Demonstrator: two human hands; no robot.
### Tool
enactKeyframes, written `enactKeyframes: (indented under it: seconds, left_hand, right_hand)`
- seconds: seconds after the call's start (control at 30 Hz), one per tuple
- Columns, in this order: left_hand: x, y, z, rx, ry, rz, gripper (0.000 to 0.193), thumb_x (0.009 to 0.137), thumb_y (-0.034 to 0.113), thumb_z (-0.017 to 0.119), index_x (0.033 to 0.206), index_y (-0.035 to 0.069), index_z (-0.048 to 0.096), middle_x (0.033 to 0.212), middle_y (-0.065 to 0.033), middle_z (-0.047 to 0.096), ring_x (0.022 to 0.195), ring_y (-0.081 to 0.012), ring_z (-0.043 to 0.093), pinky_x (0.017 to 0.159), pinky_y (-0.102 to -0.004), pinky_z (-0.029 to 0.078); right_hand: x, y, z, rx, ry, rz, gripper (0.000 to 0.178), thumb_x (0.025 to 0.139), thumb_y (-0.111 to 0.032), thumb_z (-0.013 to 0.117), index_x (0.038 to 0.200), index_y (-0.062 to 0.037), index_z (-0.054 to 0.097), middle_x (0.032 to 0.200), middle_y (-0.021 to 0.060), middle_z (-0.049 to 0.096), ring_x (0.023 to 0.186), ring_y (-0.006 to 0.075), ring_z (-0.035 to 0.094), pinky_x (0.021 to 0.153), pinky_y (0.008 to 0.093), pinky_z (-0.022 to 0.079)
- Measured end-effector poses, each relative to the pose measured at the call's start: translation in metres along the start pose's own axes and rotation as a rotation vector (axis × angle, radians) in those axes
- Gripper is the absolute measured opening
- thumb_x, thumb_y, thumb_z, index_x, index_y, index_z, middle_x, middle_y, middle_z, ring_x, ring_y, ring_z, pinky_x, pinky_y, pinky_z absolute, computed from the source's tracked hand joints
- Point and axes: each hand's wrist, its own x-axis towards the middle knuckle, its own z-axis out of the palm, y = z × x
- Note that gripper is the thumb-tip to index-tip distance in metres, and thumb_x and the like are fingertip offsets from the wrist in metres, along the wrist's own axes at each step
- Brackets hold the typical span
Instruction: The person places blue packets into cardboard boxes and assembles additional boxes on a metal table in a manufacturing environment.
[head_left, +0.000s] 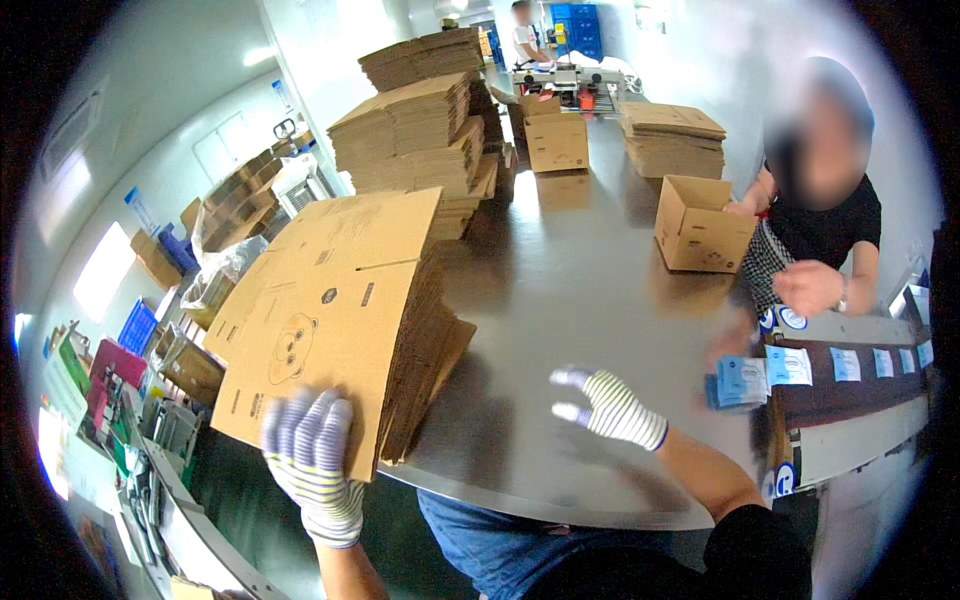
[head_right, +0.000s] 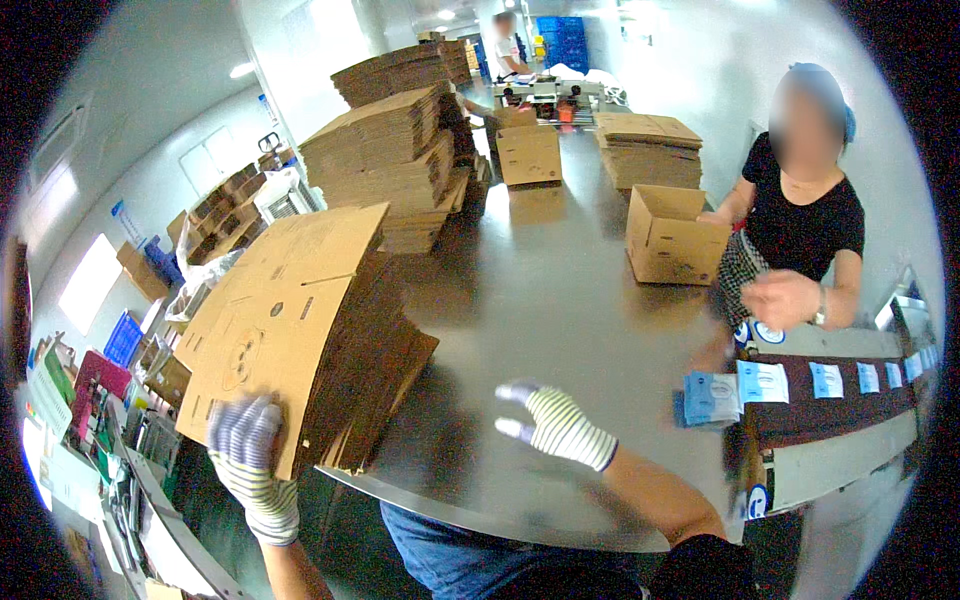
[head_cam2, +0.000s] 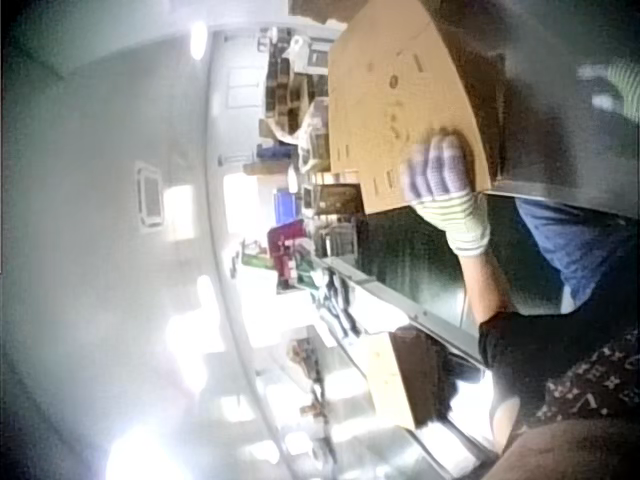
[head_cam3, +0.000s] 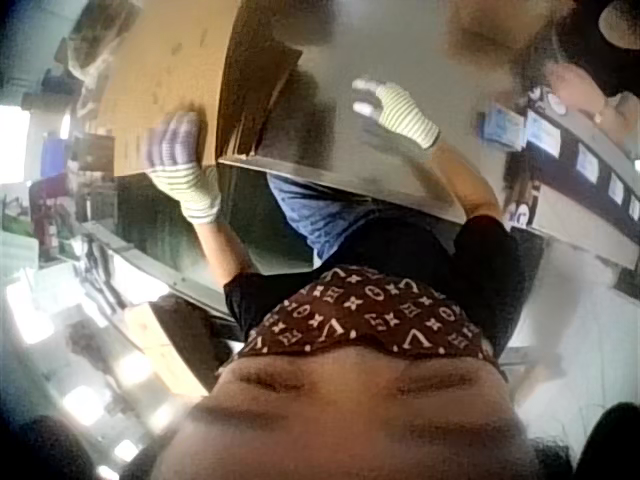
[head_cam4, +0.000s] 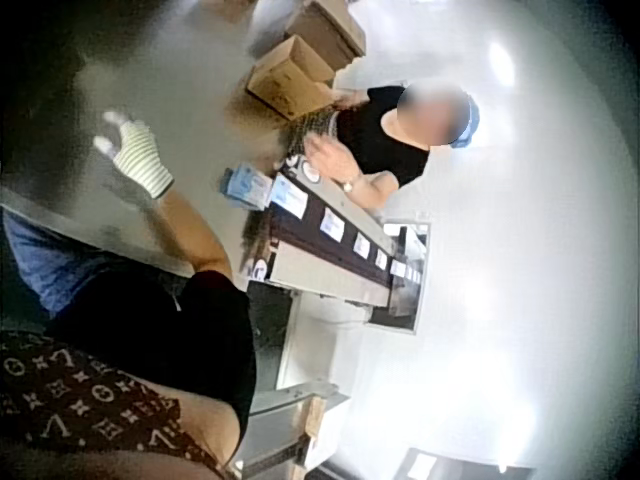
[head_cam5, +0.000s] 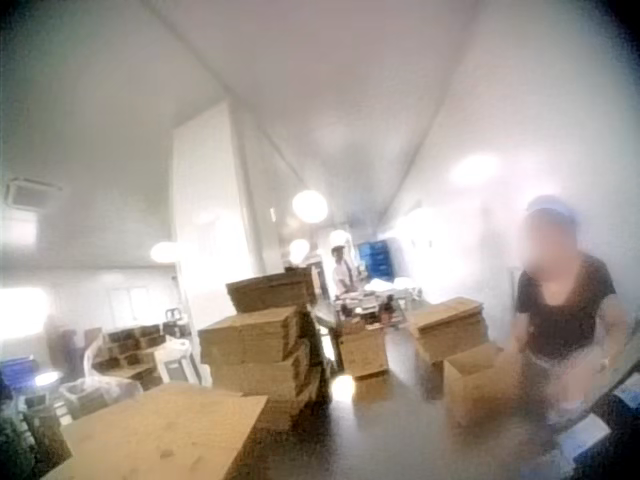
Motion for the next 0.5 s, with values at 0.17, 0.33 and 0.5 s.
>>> enactKeyframes:
  seconds: [0.17,0.33,0.5]
  left_hand:
    - [0.006,0.069,-0.029,-0.492,-0.029,0.258,0.024,0.061,0.012,0.062,0.085,0.010,0.061,0.088,-0.0104,0.066,0.078,-0.0281,0.065,0.067,-0.0402,0.053]
    - [-0.012,0.090,0.015,-0.951,0.053,-0.284,0.026,0.078,0.030,0.072,0.078,0.005,0.064,0.075,-0.0084,0.066,0.055,-0.0210,0.060,0.053,-0.0306,0.049]
    - [-0.026,0.095,0.071,-1.213,0.322,-0.818,0.062,0.083,0.028,0.069,0.131,0.003,0.039,0.099,-0.0070,0.055,0.093,-0.0166,0.051,0.089,-0.0317,0.039]
  right_hand:
    - [0.011,0.039,-0.054,0.003,0.871,-0.236,0.053,0.087,-0.030,0.063,0.129,-0.0005,0.048,0.127,0.0186,0.055,0.121,0.0312,0.051,0.105,0.0390,0.036]
    - [-0.007,0.102,-0.119,1.145,0.923,-0.141,0.057,0.089,-0.053,0.052,0.117,-0.0037,0.056,0.103,0.0132,0.063,0.095,0.0261,0.062,0.087,0.0384,0.050]
    - [-0.059,0.102,-0.092,0.895,0.848,-0.122,0.056,0.087,-0.055,0.055,0.102,-0.0017,0.059,0.091,0.0126,0.065,0.082,0.0241,0.063,0.075,0.0377,0.052]
